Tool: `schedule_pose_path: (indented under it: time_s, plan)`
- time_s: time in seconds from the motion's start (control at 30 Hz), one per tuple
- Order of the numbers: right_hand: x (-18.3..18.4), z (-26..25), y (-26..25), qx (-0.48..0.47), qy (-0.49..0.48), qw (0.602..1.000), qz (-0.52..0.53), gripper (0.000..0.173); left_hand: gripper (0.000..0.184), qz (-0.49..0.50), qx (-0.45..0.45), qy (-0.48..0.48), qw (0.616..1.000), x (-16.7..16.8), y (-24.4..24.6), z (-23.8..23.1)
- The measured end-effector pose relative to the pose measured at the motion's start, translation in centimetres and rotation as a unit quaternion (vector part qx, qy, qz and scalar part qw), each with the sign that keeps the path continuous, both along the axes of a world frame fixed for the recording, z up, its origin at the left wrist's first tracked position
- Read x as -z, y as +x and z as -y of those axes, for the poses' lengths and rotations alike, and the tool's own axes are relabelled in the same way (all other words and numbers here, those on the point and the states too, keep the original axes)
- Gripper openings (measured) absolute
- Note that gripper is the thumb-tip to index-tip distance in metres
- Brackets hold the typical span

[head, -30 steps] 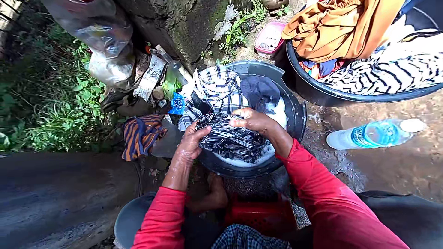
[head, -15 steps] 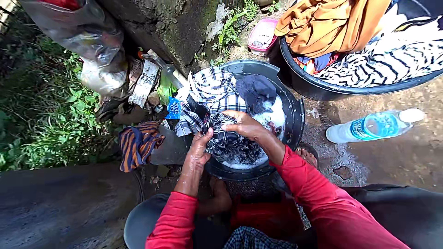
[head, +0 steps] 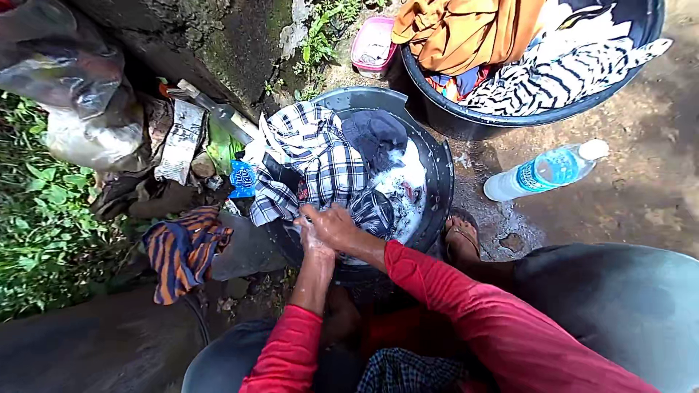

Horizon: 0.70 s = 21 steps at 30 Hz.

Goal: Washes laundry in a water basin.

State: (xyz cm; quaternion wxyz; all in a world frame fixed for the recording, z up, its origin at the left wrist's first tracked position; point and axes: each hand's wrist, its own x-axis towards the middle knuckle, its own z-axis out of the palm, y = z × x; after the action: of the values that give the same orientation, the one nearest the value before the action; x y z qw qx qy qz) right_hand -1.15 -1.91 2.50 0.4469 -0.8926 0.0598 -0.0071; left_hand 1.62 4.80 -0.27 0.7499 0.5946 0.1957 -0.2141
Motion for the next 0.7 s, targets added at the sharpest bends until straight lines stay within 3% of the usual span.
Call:
schedule_pose_path:
  time_s: [0.03,0.1,0.2,0.27,0.37,0.43,0.5,0.63,0.7]
  plan:
    - [1.6,1.3,0.7,0.053,-0.037,0.997,0.031,0.041,0.038,-0.031,0.005,0.005,0.999,-1.1,-1.0,0.9]
    - [2.6,2.0,0.9,0.099,-0.065,0.992,0.051,0.041,0.039,-0.037,0.029,-0.003,0.999,-1.2,-1.1,0.9]
    - [0.8,-2.4,-0.5,0.016,-0.047,0.997,0.058,0.043,0.063,0.068,0.119,-0.016,0.99,2.6,1.6,-2.7]
    - [1.1,-2.1,-0.7,0.004,-0.025,0.999,0.031,0.04,0.056,0.028,0.074,-0.002,0.997,1.6,0.5,-2.4]
    - [3.1,1.1,0.5,0.092,-0.054,0.994,0.024,0.041,0.041,-0.079,0.016,0.031,0.996,-1.1,-1.9,0.1]
    - [2.2,-0.3,-0.1,0.082,-0.049,0.995,0.021,0.042,0.035,-0.057,0.046,0.005,0.997,-1.1,-1.4,-0.8]
    - [2.0,-3.4,-1.1,0.031,-0.052,0.995,0.077,0.04,0.041,-0.033,0.116,-0.032,0.992,-1.0,-0.5,-3.7]
    - [3.5,0.5,0.0,0.075,-0.078,0.993,0.042,0.04,0.038,-0.09,0.008,0.049,0.995,-1.1,-1.8,-0.2]
    - [3.7,0.6,-0.1,0.103,-0.077,0.991,0.038,0.042,0.037,-0.084,0.005,0.042,0.996,-0.4,-1.9,-0.1]
